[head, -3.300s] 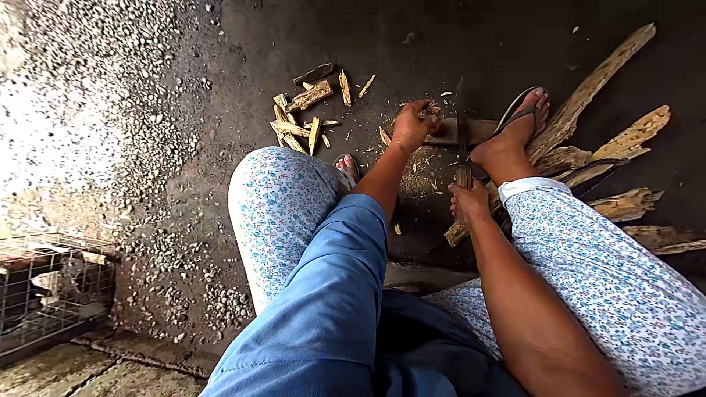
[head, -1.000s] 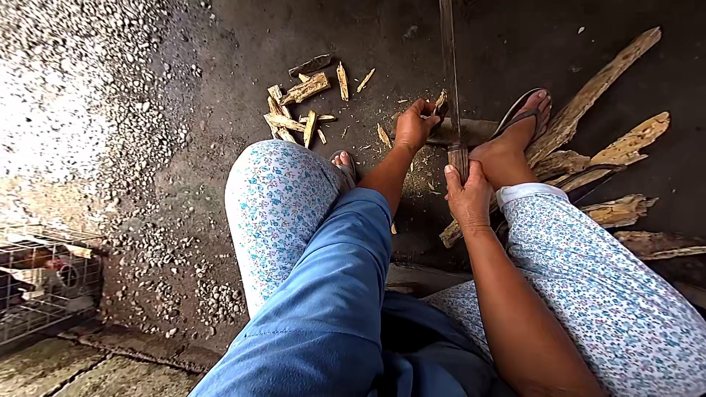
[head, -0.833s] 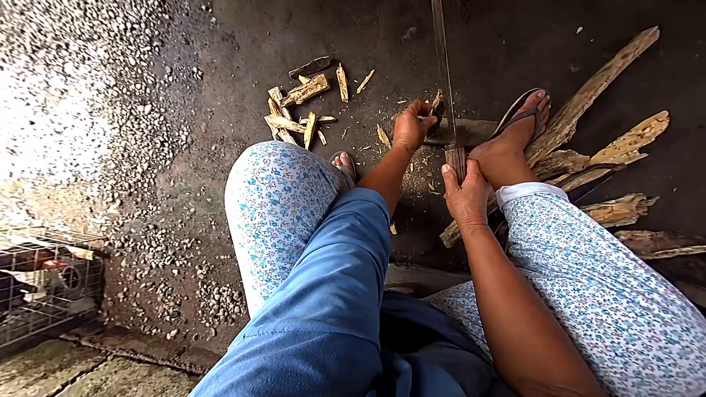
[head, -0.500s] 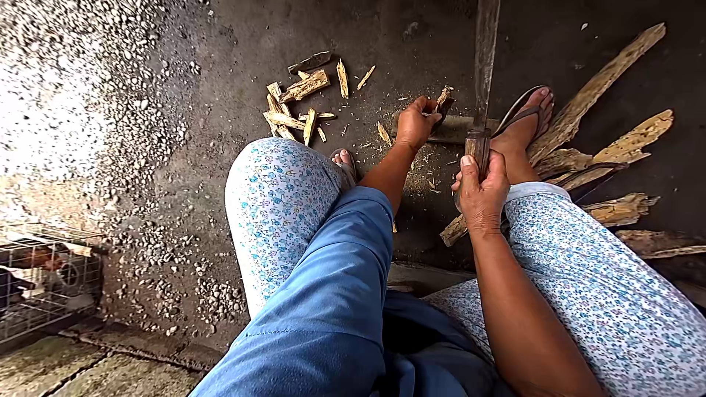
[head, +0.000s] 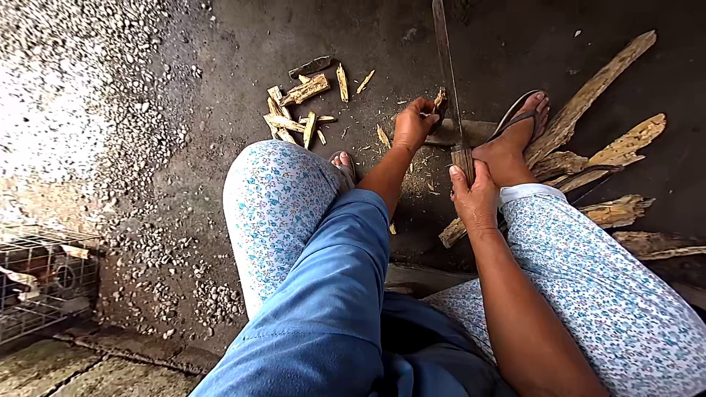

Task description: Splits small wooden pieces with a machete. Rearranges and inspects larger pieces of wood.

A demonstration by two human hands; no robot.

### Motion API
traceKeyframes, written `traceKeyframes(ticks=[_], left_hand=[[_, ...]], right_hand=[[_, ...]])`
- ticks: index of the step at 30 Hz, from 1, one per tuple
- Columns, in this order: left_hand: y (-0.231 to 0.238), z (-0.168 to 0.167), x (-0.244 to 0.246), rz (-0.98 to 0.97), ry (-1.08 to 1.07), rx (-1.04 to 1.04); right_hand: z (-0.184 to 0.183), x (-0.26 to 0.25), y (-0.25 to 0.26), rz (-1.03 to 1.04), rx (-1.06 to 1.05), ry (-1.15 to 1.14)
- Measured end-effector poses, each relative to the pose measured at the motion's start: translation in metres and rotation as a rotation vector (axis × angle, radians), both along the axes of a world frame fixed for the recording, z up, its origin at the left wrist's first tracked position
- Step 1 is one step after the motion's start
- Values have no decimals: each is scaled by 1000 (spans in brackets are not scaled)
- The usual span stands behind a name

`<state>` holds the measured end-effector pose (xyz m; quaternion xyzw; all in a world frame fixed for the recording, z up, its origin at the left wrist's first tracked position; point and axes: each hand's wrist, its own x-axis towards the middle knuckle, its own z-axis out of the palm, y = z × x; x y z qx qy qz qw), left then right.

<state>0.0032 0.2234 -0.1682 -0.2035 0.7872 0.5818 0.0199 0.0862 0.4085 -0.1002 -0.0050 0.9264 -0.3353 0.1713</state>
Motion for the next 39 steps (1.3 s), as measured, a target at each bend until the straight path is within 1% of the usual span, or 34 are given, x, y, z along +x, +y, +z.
traceKeyframes(ticks=[3,4,5,7,8,10,12,13,15,16,19,20,22,23,24,25,26,27,28,29,30,31,32,34,36,39], left_hand=[[5,15,-1,21,243,-28],[5,18,-1,1,250,-46],[2,19,2,-30,182,-73],[-7,16,14,-71,-66,-122],[-10,11,20,-32,-159,-119],[-16,-1,35,118,-284,-48],[-21,-13,43,268,-348,29],[-23,-20,50,314,-378,47],[-29,-30,66,343,-438,42],[-32,-33,71,349,-468,23],[-34,-32,84,350,-559,-26],[-36,-32,84,360,-579,-30],[-36,-32,86,366,-596,-26],[-35,-28,84,361,-607,-17],[-33,-15,81,347,-638,9],[-30,7,79,327,-695,65],[-27,21,79,322,-731,87],[-27,27,80,318,-745,90],[-28,22,83,306,-738,80],[-29,6,88,310,-717,55],[-29,-18,92,333,-672,6],[-30,-32,91,343,-647,-3],[-32,-38,90,341,-639,11],[-29,-45,89,328,-618,78],[-29,-51,84,306,-568,118],[-29,-51,88,299,-535,94]], right_hand=[[12,7,5,2,10,108],[10,6,8,11,38,117],[7,3,10,23,76,91],[1,-8,11,58,153,-21],[2,-15,9,68,160,-59],[8,-20,9,62,88,-65],[16,-11,11,58,-31,48],[19,-3,12,68,-71,128],[16,6,11,85,-58,232],[8,5,11,96,0,213],[-11,-19,10,116,224,-62],[-10,-28,6,104,225,-112],[-2,-29,3,64,121,-109],[3,-25,3,53,63,-68],[7,-18,2,54,18,-7],[10,-9,2,62,-4,67],[8,-2,3,73,7,124],[1,2,3,91,51,150],[-8,2,3,111,120,122],[-16,-2,4,134,209,48],[-21,-10,3,151,288,-14],[-23,-17,-1,156,332,-62],[-22,-21,-5,150,347,-82],[-24,-16,-4,139,350,-74],[-29,-12,1,121,311,-59],[-22,-6,5,52,180,-34]])
